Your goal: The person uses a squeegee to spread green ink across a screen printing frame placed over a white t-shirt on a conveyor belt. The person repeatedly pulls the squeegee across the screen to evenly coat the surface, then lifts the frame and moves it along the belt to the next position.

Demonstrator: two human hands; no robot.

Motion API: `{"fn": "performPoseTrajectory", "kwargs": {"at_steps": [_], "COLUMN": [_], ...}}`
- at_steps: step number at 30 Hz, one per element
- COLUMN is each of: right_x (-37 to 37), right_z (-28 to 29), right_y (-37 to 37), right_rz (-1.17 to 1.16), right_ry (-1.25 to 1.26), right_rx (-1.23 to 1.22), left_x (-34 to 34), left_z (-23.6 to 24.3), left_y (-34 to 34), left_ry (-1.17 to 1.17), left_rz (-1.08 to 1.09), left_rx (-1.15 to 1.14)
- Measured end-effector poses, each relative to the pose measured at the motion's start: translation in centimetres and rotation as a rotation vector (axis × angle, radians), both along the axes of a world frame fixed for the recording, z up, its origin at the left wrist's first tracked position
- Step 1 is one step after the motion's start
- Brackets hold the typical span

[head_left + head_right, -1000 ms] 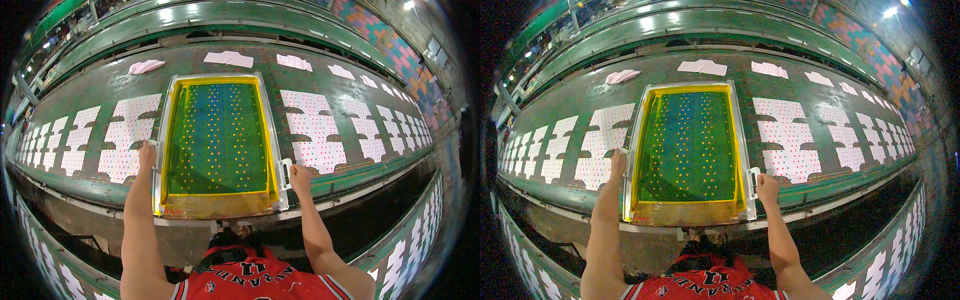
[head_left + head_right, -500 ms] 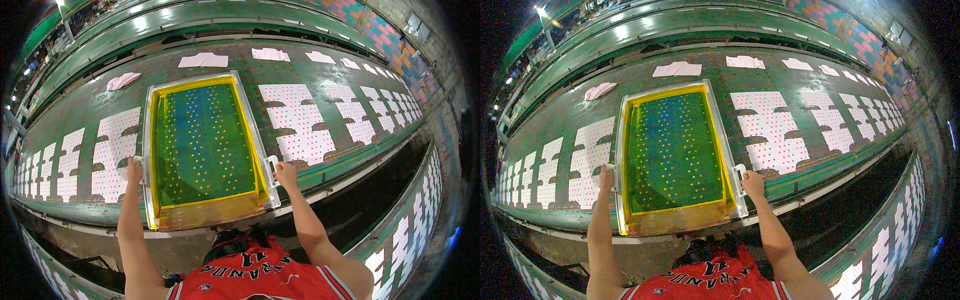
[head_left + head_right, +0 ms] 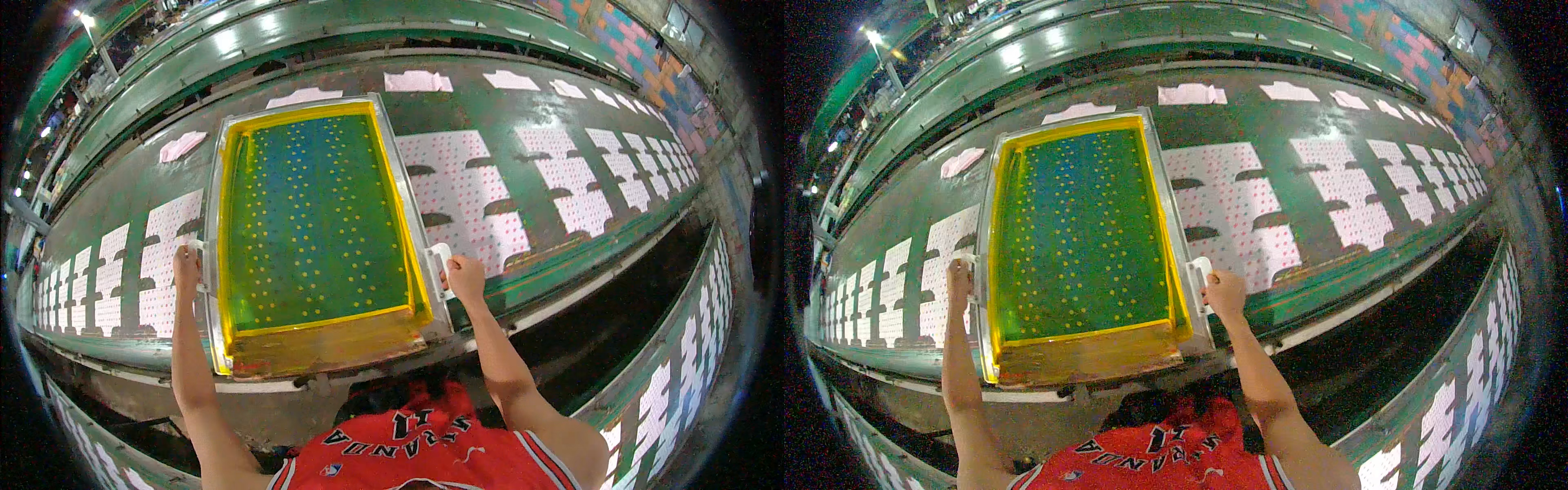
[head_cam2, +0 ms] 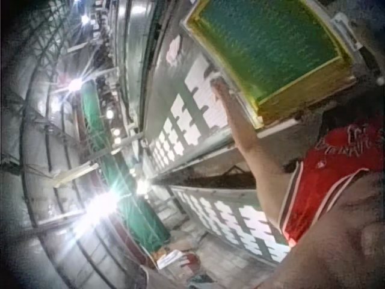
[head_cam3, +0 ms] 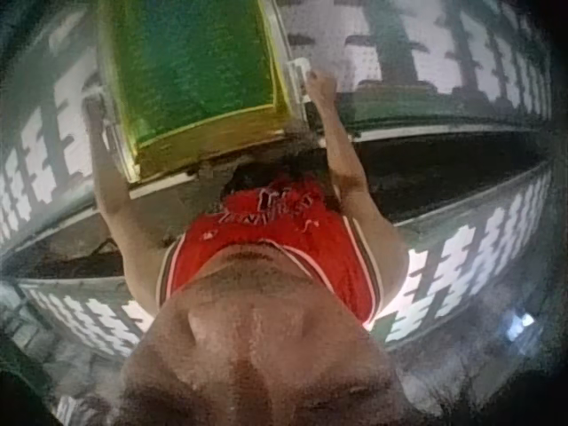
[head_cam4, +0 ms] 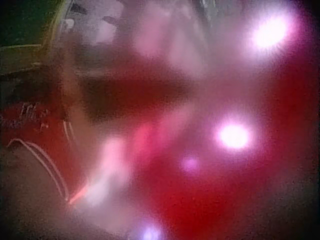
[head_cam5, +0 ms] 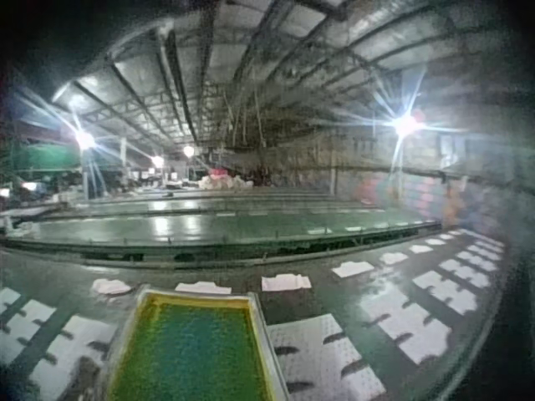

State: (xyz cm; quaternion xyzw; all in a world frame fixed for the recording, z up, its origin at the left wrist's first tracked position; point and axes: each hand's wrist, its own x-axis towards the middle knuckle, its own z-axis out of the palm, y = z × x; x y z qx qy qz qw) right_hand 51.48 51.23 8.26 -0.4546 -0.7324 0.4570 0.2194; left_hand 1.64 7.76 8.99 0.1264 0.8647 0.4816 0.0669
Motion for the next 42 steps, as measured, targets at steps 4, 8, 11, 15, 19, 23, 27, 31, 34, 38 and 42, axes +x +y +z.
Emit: {"fn": "performPoseTrajectory", "kwargs": {"at_steps": [4,8,11,15,19,23,27,31,34,38,42], "right_x": [5.4,11.5,15.9,20.1,22.7,24.6,26.2,27.1,27.3,27.1,26.9], "right_z": [1.0,1.8,1.5,0.2,-0.6,-0.9,-1.3,-1.5,-1.6,-1.6,-0.9], "right_y": [10.4,19.1,24.6,29.0,31.2,32.4,33.8,34.8,35.0,35.0,34.9], "right_rz": [-0.037,-0.101,-0.015,-0.012,0.009,0.023,0.056,0.056,0.075,0.102,0.122], "right_ry": [-0.06,-0.079,-0.152,-0.144,-0.158,-0.169,-0.202,-0.143,-0.136,-0.149,-0.179], "right_rx": [0.181,0.145,0.238,0.177,0.126,0.09,0.104,0.055,0.046,0.043,0.043], "left_x": [6.3,13.8,19.2,24.7,27.6,28.7,29.2,29.1,28.4,28.0,28.1], "left_z": [-1.1,-3.0,-3.8,-4.0,-4.6,-5.3,-6.4,-8.4,-10.1,-11.3,-11.3], "left_y": [10.4,19.9,25.2,29.5,31.7,32.8,34.0,34.5,34.5,34.7,34.9], "left_ry": [-0.086,-0.068,-0.109,-0.192,-0.2,-0.209,-0.191,-0.154,-0.011,0.084,0.085], "left_rz": [0.043,0.051,0.052,0.084,0.092,0.066,0.022,0.094,0.098,0.108,0.061], "left_rx": [0.144,0.155,0.13,0.163,0.17,0.239,0.22,0.083,-0.036,-0.18,-0.274]}}
